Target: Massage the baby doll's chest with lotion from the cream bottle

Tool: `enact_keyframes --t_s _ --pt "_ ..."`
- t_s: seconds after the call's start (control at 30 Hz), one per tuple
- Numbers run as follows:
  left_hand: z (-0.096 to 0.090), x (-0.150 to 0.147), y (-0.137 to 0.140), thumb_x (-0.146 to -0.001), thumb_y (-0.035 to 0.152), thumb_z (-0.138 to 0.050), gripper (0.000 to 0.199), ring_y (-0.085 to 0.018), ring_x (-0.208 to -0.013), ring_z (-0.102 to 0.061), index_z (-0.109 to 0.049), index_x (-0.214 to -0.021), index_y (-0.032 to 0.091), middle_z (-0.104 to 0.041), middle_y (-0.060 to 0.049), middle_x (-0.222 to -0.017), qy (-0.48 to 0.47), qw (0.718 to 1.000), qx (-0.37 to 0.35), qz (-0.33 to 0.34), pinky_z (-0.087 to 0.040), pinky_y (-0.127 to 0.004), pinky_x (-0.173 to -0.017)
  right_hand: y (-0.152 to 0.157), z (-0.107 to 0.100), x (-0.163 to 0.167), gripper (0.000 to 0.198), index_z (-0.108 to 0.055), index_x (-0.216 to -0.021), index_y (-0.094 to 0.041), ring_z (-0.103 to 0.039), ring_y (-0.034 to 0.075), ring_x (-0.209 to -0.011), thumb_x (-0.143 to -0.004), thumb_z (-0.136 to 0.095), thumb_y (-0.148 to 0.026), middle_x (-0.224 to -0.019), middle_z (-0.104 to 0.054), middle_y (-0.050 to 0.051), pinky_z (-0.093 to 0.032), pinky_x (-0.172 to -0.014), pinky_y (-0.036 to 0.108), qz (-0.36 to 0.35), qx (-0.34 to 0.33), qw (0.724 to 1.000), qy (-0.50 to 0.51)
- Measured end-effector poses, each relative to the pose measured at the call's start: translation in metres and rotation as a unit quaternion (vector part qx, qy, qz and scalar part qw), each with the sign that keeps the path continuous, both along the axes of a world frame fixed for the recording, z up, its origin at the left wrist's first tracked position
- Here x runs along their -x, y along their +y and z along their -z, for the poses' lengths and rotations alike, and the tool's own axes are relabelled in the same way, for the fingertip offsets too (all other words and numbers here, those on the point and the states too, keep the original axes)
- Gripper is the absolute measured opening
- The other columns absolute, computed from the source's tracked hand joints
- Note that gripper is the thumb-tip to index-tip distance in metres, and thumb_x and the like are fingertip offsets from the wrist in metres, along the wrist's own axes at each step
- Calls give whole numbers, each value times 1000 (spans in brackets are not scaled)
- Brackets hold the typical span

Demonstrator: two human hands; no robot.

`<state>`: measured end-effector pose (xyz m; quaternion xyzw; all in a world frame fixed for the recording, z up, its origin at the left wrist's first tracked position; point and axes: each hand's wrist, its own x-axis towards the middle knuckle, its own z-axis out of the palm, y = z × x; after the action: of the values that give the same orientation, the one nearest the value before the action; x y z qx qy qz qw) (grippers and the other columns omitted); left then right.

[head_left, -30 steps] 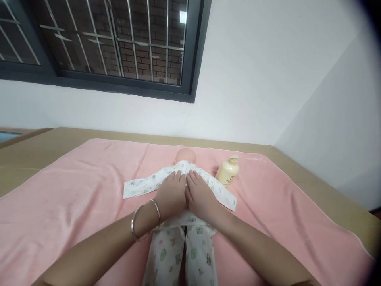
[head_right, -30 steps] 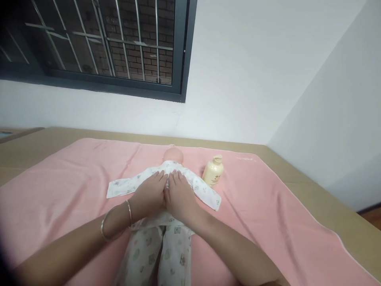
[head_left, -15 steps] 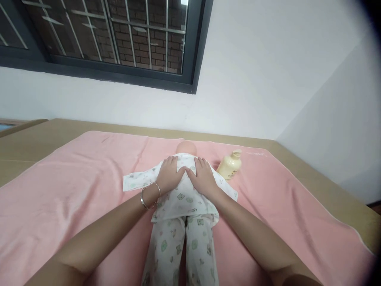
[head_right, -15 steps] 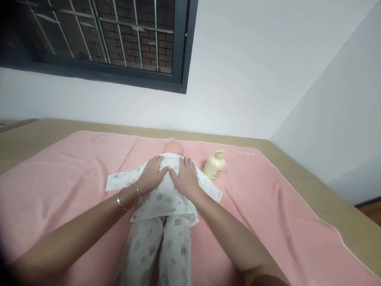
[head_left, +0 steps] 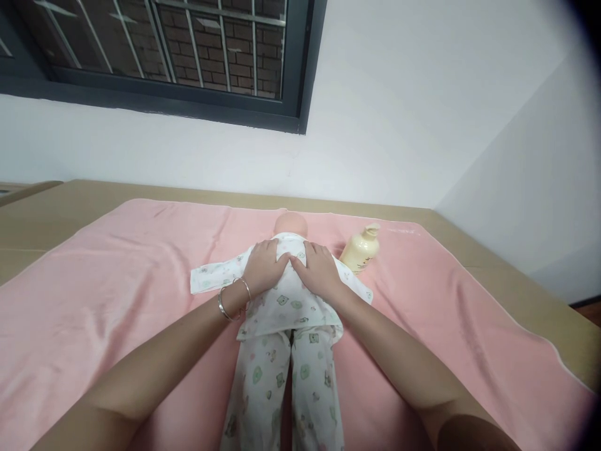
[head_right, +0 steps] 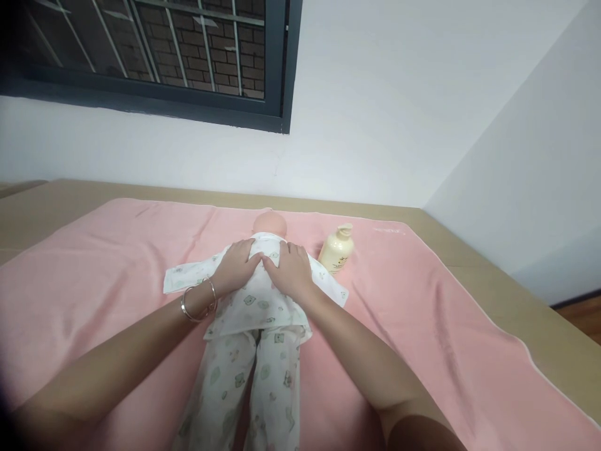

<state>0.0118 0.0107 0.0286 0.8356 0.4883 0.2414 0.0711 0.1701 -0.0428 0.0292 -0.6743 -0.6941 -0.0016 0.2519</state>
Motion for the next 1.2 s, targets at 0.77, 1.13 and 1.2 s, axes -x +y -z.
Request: enact_keyframes --t_s 0.77,1.13,1.2 --pt "-20 1 -41 -93 22 -40 22 -28 -94 -59 -61 -92 15 -63 -13 -92 77 988 -131 3 -50 -40 -81 -29 -6 14 38 -64 -120 -13 -51 28 -123 -89 -43 -20 -128 -62 14 -38 -109 44 -114 -108 988 11" --pt "2 5 -2 -92 41 -45 52 -30 -130 -44 -48 -132 6 -52 -19 -136 -51 998 -20 35 -35 -47 -112 6 4 -18 51 -43 -143 -15 -34 26 -141 -101 -28 -40 -150 -42 14 -22 -116 51 -118 -15 993 18" --pt "4 6 3 -93 45 -44 57 -31 -133 -42 -47 -134 5 -50 -20 -139 -50 998 -11 30 -33 -47 -113 12 4 -22 54 -42 -144 -14 -33 26 -142 -102 -27 -44 -151 -40 15 -21 -116 52 -98 5 995 11"
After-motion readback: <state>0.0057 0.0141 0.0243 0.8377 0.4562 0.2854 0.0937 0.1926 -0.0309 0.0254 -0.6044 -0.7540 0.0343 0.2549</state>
